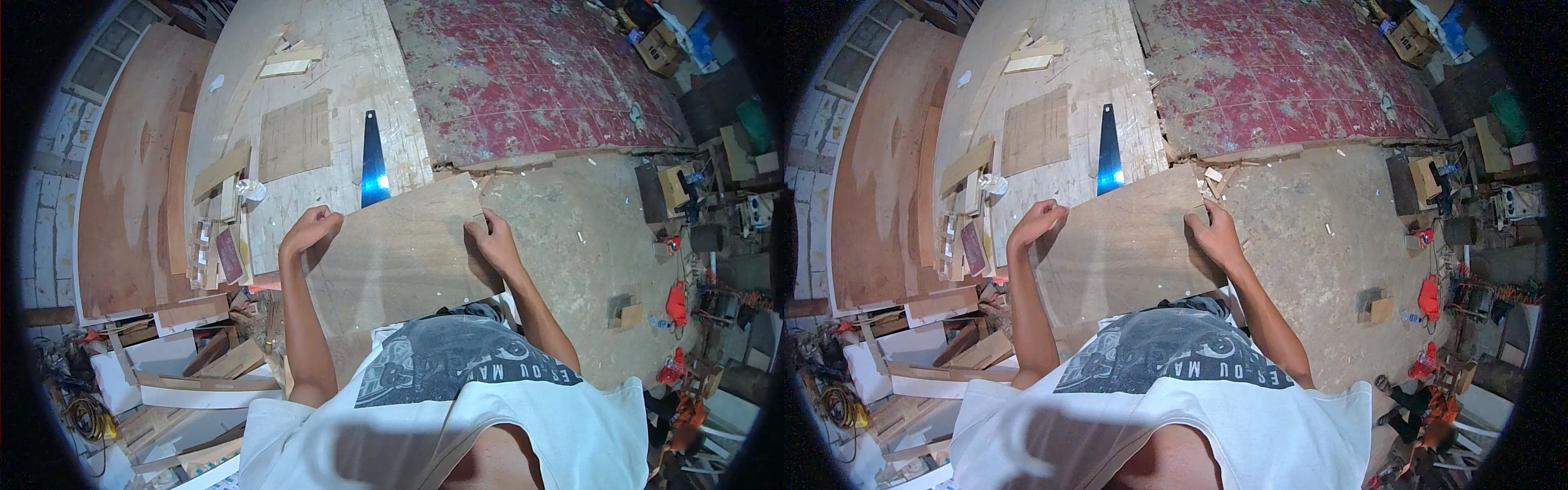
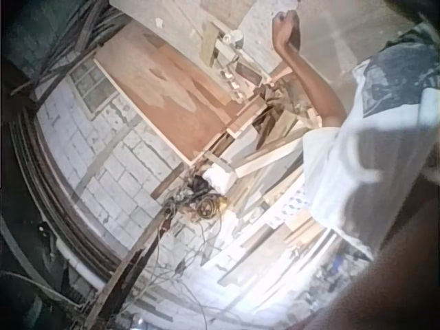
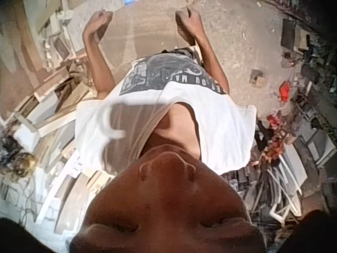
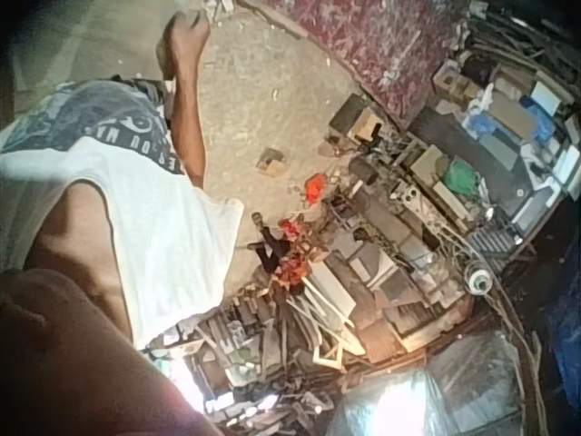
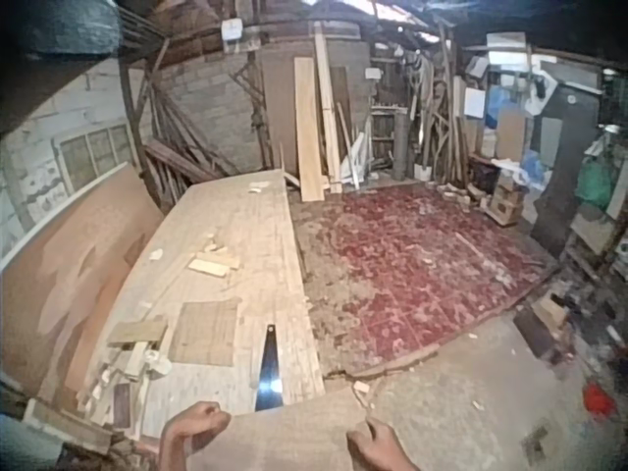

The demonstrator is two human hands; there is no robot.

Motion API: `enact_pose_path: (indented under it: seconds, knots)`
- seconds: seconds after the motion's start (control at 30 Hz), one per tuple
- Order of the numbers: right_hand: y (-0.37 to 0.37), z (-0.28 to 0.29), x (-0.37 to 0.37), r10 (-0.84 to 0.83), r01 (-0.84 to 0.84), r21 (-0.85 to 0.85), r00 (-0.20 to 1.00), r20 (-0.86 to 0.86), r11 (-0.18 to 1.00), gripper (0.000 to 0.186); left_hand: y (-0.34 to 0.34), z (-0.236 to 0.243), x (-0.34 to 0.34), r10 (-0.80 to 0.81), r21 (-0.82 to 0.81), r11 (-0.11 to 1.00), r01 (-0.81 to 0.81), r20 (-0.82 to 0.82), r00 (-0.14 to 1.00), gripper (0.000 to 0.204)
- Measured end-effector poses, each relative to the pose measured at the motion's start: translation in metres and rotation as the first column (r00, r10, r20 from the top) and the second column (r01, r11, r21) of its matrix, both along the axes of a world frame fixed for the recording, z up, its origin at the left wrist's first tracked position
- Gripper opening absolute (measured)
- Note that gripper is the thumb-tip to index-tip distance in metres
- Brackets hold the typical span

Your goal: The person cuts a wooden board using a handsaw, holds and aligns the board on a workbench, and cuts the board again with the handsaw.

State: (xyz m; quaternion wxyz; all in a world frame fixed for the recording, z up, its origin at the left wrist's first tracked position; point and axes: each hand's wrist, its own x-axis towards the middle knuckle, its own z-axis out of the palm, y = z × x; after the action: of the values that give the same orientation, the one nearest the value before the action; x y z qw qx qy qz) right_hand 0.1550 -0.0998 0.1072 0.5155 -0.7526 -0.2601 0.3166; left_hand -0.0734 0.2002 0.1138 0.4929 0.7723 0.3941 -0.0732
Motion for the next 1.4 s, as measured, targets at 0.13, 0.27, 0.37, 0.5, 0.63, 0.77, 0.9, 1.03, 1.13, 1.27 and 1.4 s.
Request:
enact_pose_path:
  seconds: [0.13,0.27,0.37,0.5,0.63,0.77,0.9,1.03,1.13,1.27,1.4]
  knots:
    - [0.000,0.001,-0.003,-0.017,0.017,-0.003,1.000,0.023,1.000,0.040,-0.003,0.003,-0.001,0.006,0.000,1.000,-0.006,-0.002,1.000,0.036]
    - [0.000,-0.011,-0.001,0.009,-0.010,-0.016,1.000,-0.012,1.000,0.041,-0.003,0.002,-0.004,0.014,0.001,1.000,-0.014,-0.005,1.000,0.038]
    - [-0.001,-0.015,-0.003,0.014,-0.014,-0.029,1.000,-0.008,0.999,0.041,-0.002,-0.003,-0.008,0.008,0.002,1.000,-0.008,0.001,1.000,0.038]
    - [-0.001,-0.002,-0.008,0.018,-0.019,-0.017,0.999,-0.033,1.000,0.042,-0.003,-0.006,-0.011,0.018,-0.004,1.000,-0.018,0.026,0.999,0.039]
    - [-0.003,-0.010,-0.008,0.020,-0.021,-0.018,0.997,-0.076,1.000,0.042,-0.006,-0.004,-0.010,0.021,-0.034,0.999,-0.020,0.017,1.000,0.031]
    - [-0.002,-0.014,-0.010,0.015,-0.016,-0.013,0.999,-0.036,1.000,0.042,-0.005,-0.005,-0.012,0.011,-0.011,1.000,-0.011,-0.006,1.000,0.030]
    - [-0.004,-0.016,-0.013,0.013,-0.014,-0.029,0.999,-0.041,0.999,0.041,-0.003,-0.017,-0.019,0.031,-0.043,0.999,-0.030,0.024,0.999,0.029]
    - [-0.005,-0.019,-0.015,0.002,-0.005,-0.032,0.998,-0.069,0.999,0.041,-0.003,-0.019,-0.021,0.009,-0.035,0.999,-0.008,0.021,1.000,0.029]
    - [-0.007,-0.021,-0.016,-0.006,0.005,-0.022,0.997,-0.073,1.000,0.041,-0.007,-0.016,-0.020,0.018,-0.034,0.999,-0.018,-0.005,1.000,0.030]
    - [-0.007,-0.025,-0.018,0.005,-0.006,-0.027,0.998,-0.056,1.000,0.040,-0.007,-0.014,-0.023,0.015,-0.021,1.000,-0.015,-0.005,1.000,0.033]
    - [-0.008,-0.029,-0.019,-0.002,0.001,-0.013,0.998,-0.070,1.000,0.040,-0.013,-0.004,-0.021,0.037,-0.047,0.998,-0.039,-0.031,0.999,0.031]
